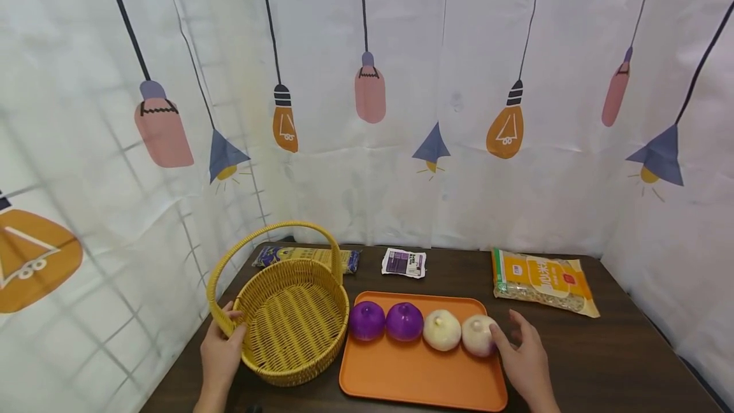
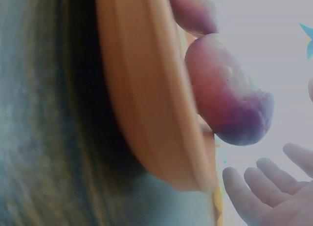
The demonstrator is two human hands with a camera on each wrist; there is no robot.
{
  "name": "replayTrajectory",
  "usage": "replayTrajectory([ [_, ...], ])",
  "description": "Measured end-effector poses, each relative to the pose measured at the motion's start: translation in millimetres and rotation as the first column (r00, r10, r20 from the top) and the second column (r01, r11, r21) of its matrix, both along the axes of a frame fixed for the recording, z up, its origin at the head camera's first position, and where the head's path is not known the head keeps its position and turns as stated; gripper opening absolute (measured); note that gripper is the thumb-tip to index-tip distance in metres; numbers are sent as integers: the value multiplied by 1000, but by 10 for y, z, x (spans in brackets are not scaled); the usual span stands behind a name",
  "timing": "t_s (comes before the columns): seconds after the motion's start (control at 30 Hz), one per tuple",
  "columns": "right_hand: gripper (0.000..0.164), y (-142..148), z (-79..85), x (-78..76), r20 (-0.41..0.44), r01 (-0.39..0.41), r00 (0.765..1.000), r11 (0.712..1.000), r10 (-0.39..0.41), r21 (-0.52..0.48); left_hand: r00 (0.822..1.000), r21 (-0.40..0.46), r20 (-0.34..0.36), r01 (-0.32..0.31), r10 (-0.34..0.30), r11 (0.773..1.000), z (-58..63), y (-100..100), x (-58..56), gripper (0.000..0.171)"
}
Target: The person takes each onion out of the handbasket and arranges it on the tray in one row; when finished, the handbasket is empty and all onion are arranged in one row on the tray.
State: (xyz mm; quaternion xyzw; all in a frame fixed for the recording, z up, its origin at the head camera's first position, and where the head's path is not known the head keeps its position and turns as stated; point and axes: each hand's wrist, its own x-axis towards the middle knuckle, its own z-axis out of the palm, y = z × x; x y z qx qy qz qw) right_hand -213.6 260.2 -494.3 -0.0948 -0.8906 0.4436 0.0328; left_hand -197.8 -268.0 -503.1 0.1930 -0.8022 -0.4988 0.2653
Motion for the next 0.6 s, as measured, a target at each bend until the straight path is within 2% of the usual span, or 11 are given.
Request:
replayTrajectory([
  [0.17, 83, -6, -43, 17, -13, 31, 999, 999, -31, -12, 1000, 13, 23, 11, -11, 1000, -4, -5, 15, 24],
  [0.4, 80, -25, -32, 10, -31, 60, 998, 998, -60, -11, 999, -1, -54, 2, -2, 1000, -16, -2, -2, 34],
  [0.5, 79, -39, -16, 24, -40, 79, 996, 997, -80, -7, 997, 16, -73, 12, -11, 1000, 27, 12, 21, 44],
  [0.6, 79, -58, 7, 47, -54, 98, 994, 995, -99, -20, 996, 46, -93, 19, -15, 999, 119, 39, 82, 56],
])
